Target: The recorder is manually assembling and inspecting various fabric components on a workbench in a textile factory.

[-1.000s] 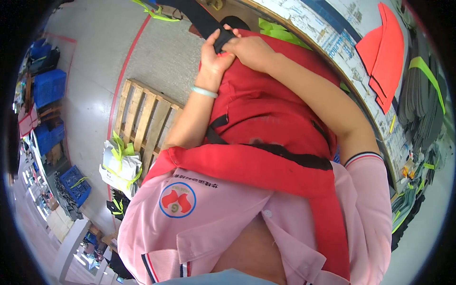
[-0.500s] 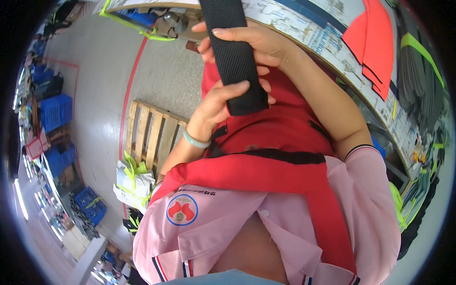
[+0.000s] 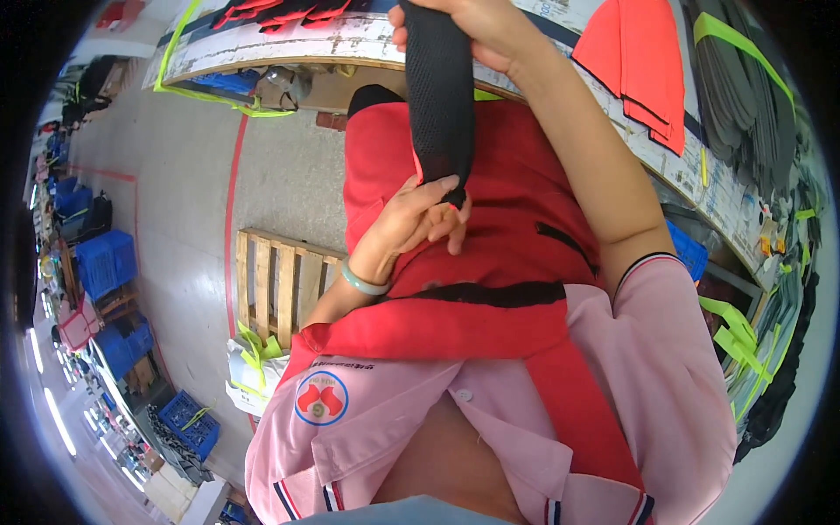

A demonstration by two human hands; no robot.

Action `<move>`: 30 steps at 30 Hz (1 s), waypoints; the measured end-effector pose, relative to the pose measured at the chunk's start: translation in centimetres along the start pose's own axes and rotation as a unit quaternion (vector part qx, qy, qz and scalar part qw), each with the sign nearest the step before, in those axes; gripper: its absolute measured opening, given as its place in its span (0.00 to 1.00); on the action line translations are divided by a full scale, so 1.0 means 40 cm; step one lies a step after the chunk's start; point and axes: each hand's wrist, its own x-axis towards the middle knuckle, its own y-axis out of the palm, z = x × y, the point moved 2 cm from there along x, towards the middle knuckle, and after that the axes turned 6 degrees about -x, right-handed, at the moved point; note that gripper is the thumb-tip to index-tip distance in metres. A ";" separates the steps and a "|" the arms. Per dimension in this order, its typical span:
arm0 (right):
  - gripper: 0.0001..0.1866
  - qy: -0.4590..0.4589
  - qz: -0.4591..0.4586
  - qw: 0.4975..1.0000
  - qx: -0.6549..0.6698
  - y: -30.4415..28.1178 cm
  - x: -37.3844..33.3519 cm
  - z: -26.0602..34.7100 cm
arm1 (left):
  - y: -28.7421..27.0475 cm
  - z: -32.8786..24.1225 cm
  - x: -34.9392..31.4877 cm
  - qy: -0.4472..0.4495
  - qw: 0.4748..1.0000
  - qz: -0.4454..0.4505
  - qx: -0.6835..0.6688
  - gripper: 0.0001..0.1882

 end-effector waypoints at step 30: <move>0.11 -0.078 -0.005 0.981 -0.176 0.101 -0.115 -0.246 | -0.145 -0.167 -0.053 0.347 0.896 -0.277 0.011 0.09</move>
